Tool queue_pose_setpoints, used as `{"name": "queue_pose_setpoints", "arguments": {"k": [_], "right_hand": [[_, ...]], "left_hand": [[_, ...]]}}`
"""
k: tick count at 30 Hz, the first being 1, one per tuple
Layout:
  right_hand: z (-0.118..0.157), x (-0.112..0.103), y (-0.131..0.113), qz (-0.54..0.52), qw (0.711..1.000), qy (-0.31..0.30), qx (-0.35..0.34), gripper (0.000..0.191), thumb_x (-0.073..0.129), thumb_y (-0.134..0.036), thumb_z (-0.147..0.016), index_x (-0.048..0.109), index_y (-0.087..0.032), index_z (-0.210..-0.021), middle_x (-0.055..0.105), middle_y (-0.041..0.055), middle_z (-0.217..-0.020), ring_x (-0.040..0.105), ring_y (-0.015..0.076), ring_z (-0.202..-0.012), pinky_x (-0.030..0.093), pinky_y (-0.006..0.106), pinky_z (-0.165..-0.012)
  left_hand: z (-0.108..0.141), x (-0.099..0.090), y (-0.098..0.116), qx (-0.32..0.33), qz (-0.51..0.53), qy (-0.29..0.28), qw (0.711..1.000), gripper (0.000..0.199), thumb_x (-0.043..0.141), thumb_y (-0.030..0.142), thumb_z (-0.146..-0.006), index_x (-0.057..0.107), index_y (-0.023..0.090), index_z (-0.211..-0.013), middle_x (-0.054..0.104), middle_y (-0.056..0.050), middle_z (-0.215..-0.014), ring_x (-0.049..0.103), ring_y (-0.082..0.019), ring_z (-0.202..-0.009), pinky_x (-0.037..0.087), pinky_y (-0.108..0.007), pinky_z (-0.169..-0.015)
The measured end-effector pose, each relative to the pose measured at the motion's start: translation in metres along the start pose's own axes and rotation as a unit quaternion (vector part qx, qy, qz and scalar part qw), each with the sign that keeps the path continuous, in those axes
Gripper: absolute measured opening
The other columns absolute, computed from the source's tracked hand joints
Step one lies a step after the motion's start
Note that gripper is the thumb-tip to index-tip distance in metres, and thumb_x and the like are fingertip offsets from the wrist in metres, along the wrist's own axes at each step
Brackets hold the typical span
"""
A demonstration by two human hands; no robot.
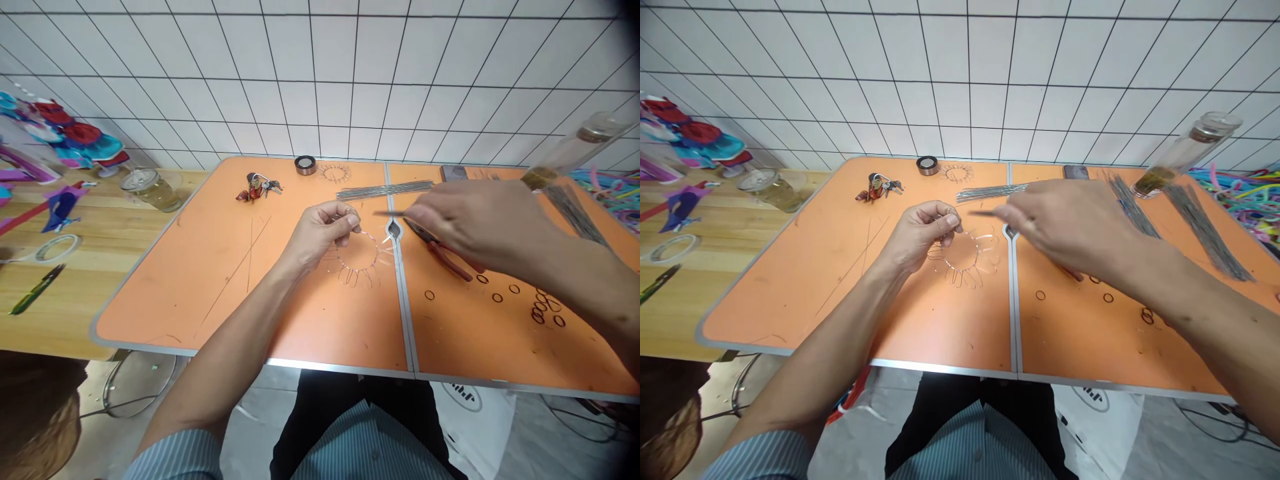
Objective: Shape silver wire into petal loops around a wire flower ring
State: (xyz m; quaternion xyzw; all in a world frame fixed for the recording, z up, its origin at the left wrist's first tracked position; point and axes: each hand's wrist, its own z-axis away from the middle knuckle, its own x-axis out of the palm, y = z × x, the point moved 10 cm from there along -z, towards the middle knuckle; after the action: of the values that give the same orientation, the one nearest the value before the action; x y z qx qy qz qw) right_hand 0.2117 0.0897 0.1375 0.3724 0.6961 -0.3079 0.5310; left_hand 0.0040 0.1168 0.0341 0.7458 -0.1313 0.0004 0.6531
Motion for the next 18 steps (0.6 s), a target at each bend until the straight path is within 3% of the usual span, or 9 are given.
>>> {"name": "queue_pose_setpoints", "arguments": {"k": [1,2,4,7,10,13,16,18], "right_hand": [[0.007,0.001,0.012,0.017,0.999,0.013,0.037,0.059,0.035,-0.063,-0.118,0.076,-0.027,-0.097,0.075,0.0059,-0.089,0.059,0.0218,-0.075,0.023,0.037,-0.065],[0.015,0.004,0.022,0.047,0.996,0.028,0.074,0.058,0.034,-0.061,-0.119,0.076,-0.027,-0.097,0.076,0.0072,-0.092,0.062,0.0236,-0.08,0.023,0.037,-0.063],[0.03,0.043,0.026,0.066,0.992,-0.057,0.094,0.054,0.038,-0.054,-0.119,0.076,-0.025,-0.094,0.076,0.0088,-0.095,0.068,0.0257,-0.088,0.024,0.036,-0.061],[0.046,0.101,0.002,0.075,0.988,-0.125,0.049,0.048,0.043,-0.05,-0.119,0.081,-0.024,-0.103,0.077,0.01,-0.103,0.071,0.028,-0.096,0.025,0.037,-0.063],[0.049,0.127,-0.031,0.075,0.991,-0.114,-0.016,0.051,0.044,-0.051,-0.119,0.082,-0.021,-0.104,0.077,0.0116,-0.105,0.071,0.0275,-0.094,0.025,0.039,-0.064],[0.046,0.124,-0.034,0.004,0.995,-0.098,-0.025,0.042,0.05,-0.047,-0.117,0.082,-0.023,-0.105,0.079,0.0099,-0.117,0.073,0.026,-0.095,0.031,0.038,-0.067],[0.037,0.098,0.001,-0.132,0.987,-0.027,0.083,0.037,0.048,-0.039,-0.115,0.082,-0.026,-0.106,0.083,0.0068,-0.118,0.075,0.0271,-0.102,0.041,0.038,-0.072],[0.032,0.081,0.023,-0.27,0.948,0.049,0.159,0.042,0.043,-0.046,-0.117,0.08,-0.026,-0.113,0.084,0.0061,-0.116,0.076,0.0254,-0.099,0.049,0.039,-0.082]], "left_hand": [[-0.002,-0.008,-0.001,-0.001,0.002,0.03,1.0,0.035,0.095,0.046,-0.078,0.074,0.018,-0.081,0.075,-0.002,-0.08,0.057,-0.008,-0.056,0.043,-0.024,-0.055],[-0.003,-0.016,-0.002,-0.004,0.007,0.06,0.998,0.034,0.094,0.045,-0.077,0.073,0.019,-0.081,0.075,-0.002,-0.081,0.057,-0.008,-0.056,0.042,-0.024,-0.055],[-0.005,-0.027,-0.008,-0.019,0.021,0.099,0.995,0.035,0.092,0.045,-0.076,0.07,0.019,-0.081,0.075,-0.001,-0.082,0.058,-0.008,-0.056,0.041,-0.023,-0.054],[-0.006,-0.031,-0.016,-0.034,0.033,0.111,0.993,0.035,0.092,0.044,-0.076,0.069,0.019,-0.083,0.074,-0.001,-0.083,0.058,-0.007,-0.056,0.042,-0.022,-0.055],[-0.004,-0.026,-0.019,-0.041,0.033,0.108,0.993,0.034,0.092,0.043,-0.076,0.069,0.019,-0.085,0.074,-0.001,-0.083,0.059,-0.007,-0.058,0.043,-0.022,-0.056],[-0.002,-0.023,-0.019,-0.045,0.033,0.101,0.993,0.034,0.092,0.043,-0.077,0.07,0.019,-0.087,0.074,-0.001,-0.083,0.059,-0.007,-0.057,0.043,-0.022,-0.056],[-0.001,-0.021,-0.021,-0.048,0.027,0.093,0.994,0.033,0.091,0.043,-0.078,0.07,0.019,-0.086,0.075,-0.001,-0.084,0.059,-0.007,-0.058,0.043,-0.022,-0.056],[0.0,-0.017,-0.025,-0.052,0.021,0.082,0.995,0.032,0.092,0.042,-0.08,0.072,0.019,-0.087,0.075,-0.001,-0.084,0.06,-0.007,-0.058,0.043,-0.022,-0.056]]}}
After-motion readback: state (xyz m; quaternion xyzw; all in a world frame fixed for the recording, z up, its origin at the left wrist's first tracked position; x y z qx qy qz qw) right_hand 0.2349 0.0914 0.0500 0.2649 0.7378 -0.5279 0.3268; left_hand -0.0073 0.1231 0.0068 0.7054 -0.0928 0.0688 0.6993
